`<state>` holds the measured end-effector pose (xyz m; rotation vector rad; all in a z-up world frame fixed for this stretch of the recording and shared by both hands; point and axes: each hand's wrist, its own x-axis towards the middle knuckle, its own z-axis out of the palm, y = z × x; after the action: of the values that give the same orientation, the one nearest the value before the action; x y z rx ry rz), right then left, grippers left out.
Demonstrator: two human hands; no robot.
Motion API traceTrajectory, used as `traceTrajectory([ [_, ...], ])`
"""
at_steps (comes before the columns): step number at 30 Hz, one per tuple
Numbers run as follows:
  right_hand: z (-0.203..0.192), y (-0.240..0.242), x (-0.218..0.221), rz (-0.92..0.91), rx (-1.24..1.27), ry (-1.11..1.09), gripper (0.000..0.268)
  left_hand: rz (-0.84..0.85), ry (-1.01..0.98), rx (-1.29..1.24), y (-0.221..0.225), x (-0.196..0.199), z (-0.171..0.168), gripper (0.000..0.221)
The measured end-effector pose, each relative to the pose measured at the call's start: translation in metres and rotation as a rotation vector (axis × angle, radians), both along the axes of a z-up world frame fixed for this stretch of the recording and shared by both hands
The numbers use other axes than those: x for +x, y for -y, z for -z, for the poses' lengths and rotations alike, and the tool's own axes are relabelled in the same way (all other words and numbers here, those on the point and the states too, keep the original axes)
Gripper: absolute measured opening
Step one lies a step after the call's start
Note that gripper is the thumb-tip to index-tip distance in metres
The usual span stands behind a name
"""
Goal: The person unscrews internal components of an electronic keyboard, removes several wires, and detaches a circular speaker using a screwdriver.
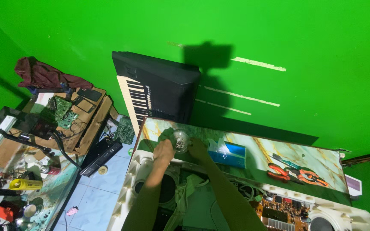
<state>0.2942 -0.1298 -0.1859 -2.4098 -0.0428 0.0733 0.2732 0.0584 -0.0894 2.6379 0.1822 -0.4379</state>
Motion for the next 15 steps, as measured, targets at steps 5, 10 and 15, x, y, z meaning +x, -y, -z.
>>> traceTrajectory([
  [5,-0.01,0.001,-0.007,-0.006,-0.081,-0.006,0.055,-0.021,0.058,0.018,0.001,-0.004,-0.004,0.027],
  [10,-0.016,0.014,-0.031,0.01,-0.047,0.125,0.052,-0.047,0.36,-0.121,0.004,-0.036,-0.028,0.032],
  [15,-0.062,0.021,-0.109,-0.012,0.034,0.259,0.039,0.0,0.614,-0.317,0.014,-0.116,-0.066,0.035],
])
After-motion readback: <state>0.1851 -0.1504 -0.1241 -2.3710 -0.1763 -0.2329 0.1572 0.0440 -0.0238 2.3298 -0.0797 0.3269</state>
